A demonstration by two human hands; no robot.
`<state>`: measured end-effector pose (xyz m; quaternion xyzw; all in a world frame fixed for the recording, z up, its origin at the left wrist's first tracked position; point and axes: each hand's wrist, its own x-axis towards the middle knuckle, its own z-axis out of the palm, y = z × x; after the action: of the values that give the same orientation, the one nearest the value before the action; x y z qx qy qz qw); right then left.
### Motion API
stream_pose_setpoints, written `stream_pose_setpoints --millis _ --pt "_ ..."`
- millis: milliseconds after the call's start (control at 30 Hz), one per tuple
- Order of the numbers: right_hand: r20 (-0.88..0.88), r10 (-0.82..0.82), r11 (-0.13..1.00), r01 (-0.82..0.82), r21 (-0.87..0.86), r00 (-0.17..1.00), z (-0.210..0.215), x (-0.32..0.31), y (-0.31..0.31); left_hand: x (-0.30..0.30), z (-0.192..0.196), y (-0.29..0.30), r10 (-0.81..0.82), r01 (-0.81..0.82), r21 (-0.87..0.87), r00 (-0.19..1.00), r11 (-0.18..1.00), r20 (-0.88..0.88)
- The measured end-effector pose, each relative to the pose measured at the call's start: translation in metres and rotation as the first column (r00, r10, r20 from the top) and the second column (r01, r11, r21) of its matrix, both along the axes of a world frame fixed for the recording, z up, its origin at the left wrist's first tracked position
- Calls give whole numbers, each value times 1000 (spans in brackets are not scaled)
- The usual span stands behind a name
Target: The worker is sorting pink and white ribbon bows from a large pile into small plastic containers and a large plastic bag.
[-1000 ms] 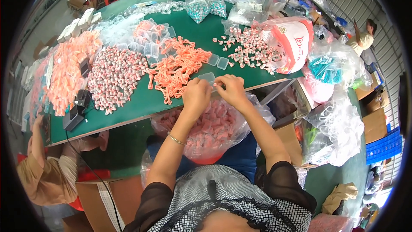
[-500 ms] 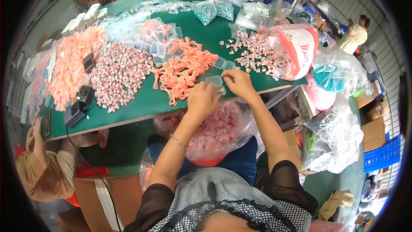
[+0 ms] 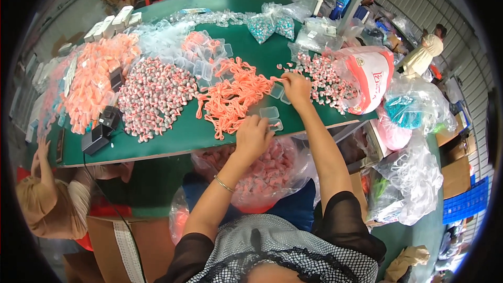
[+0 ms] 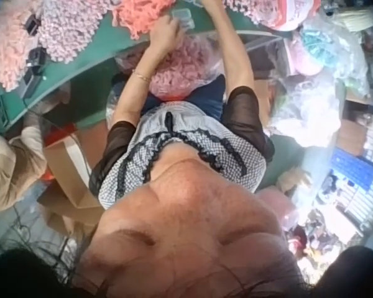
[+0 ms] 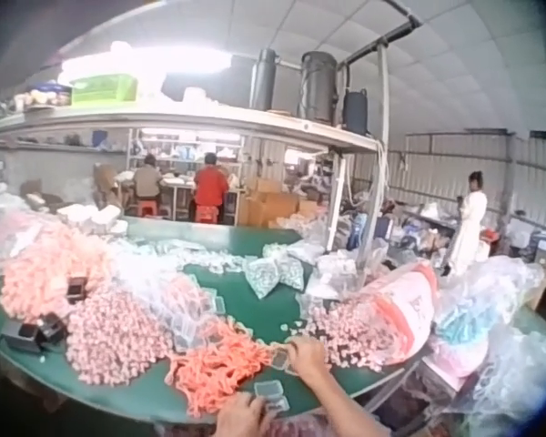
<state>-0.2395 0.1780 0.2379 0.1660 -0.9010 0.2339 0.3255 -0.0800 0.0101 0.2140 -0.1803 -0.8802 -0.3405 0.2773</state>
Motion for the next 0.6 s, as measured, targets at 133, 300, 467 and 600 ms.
stream_pose_setpoints --millis 133,300,467,600 --pt "177 315 873 -211 -439 932 6 38 15 0 5 -6 -2 3 -13 996 1000 86" --pt "270 493 774 -275 -570 827 -8 91 16 -5 5 -6 0 -2 18 994 1000 109" --pt "296 524 763 -287 -579 798 -25 102 15 -6 4 -4 26 -32 34 987 999 160" --pt "245 482 837 -360 -412 841 -20 104 12 -3 13 0 45 -67 72 961 995 273"
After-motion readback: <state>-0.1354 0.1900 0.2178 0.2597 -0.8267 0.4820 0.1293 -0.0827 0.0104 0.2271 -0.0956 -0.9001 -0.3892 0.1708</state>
